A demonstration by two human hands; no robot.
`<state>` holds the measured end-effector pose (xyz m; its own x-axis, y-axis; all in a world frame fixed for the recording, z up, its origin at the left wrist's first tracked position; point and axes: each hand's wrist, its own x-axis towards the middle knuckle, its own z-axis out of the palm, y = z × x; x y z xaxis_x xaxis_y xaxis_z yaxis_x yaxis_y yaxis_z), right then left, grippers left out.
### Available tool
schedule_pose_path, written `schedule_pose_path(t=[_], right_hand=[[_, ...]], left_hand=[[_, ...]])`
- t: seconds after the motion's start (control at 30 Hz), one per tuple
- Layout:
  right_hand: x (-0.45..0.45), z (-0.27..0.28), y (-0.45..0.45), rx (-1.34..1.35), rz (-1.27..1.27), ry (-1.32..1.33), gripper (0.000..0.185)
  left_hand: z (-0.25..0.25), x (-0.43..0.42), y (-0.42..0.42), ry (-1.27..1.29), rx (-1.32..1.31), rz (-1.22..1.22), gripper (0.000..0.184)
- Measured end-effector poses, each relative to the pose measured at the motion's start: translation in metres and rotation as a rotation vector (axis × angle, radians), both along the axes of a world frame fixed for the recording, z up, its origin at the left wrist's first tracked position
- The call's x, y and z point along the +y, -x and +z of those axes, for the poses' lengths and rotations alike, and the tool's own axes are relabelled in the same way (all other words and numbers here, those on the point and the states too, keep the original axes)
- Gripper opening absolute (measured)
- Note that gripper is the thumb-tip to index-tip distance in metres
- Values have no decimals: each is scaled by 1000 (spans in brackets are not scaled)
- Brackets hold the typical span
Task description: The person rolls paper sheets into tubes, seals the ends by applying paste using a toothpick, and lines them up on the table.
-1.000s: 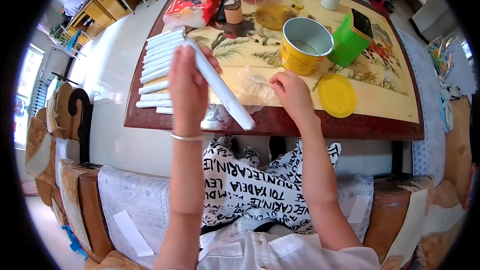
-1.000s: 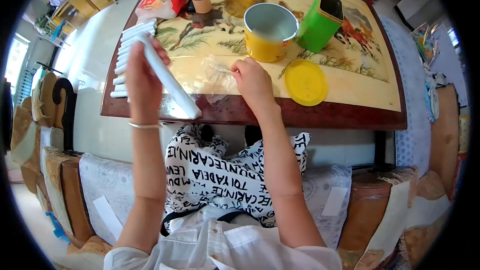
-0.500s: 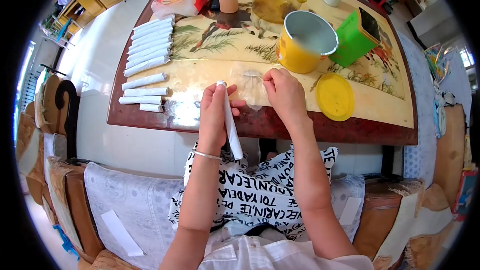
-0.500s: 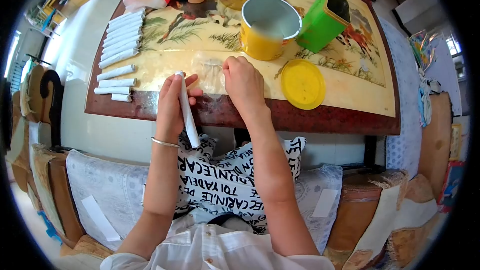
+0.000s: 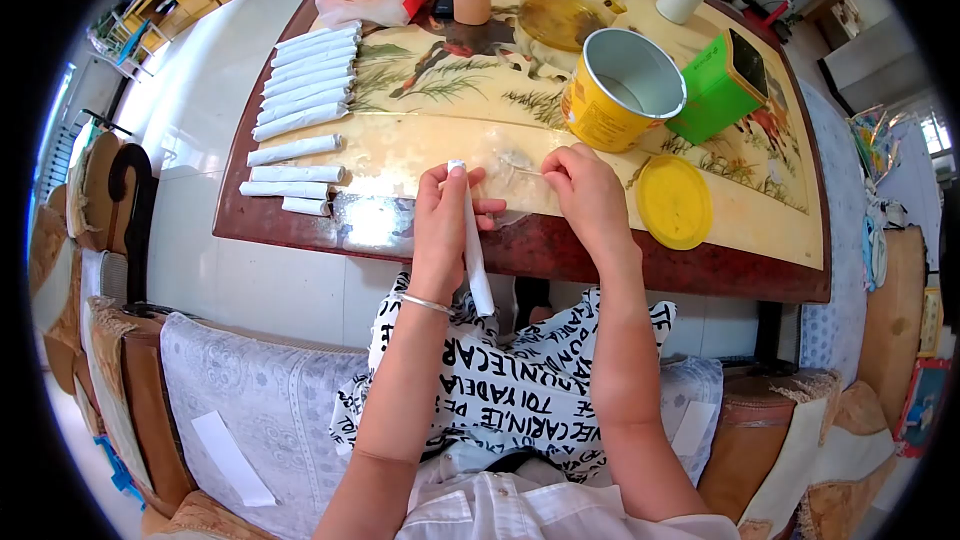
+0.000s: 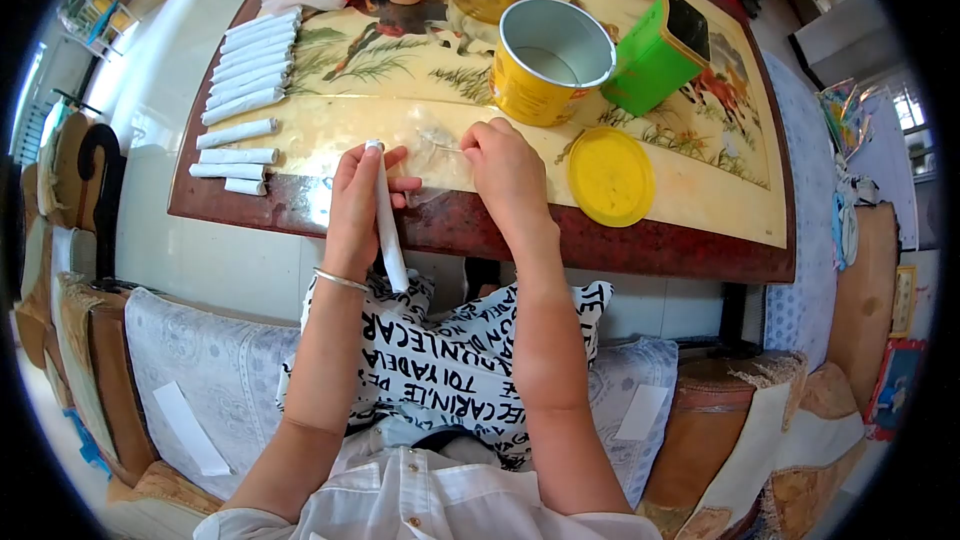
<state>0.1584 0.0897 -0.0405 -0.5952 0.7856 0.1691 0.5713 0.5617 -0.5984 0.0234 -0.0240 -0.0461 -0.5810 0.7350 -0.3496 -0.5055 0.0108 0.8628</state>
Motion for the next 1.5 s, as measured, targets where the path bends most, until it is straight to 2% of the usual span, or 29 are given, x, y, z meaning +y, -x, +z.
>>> schedule_pose_path(t=[0.17, 0.37, 0.43, 0.63, 0.77, 0.93, 1.03, 1.17, 1.33, 1.5], right_hand=[[-2, -1, 3, -4, -56, -59, 5], [-3, 4, -2, -137, -53, -67, 5], [-2, 9, -7, -46, 9, 50, 6], [-2, 6, -1, 69, -18, 11, 5], [-7, 3, 6, 4, -50, -31, 7], [-6, 9, 0, -105, 27, -36, 5], [-2, 10, -6, -18, 74, 87, 5], [-4, 8, 1, 40, 19, 5, 5], [-7, 10, 2, -96, 39, -38, 5], [-4, 15, -8, -103, 95, 26, 6]], left_hand=[[0, 0, -1, 7, 29, 0, 30], [0, 2, -2, 22, 44, -13, 31], [1, 2, -3, 25, 58, -17, 31], [1, 3, -5, 46, 88, -9, 30], [2, 3, -5, 49, 93, -8, 30], [0, 4, -4, 69, 95, -13, 30], [1, 3, -4, 65, 98, -16, 29], [-1, 4, -4, 61, 103, -19, 30], [0, 4, -4, 65, 102, -19, 29], [-1, 4, -4, 69, 115, -25, 28]])
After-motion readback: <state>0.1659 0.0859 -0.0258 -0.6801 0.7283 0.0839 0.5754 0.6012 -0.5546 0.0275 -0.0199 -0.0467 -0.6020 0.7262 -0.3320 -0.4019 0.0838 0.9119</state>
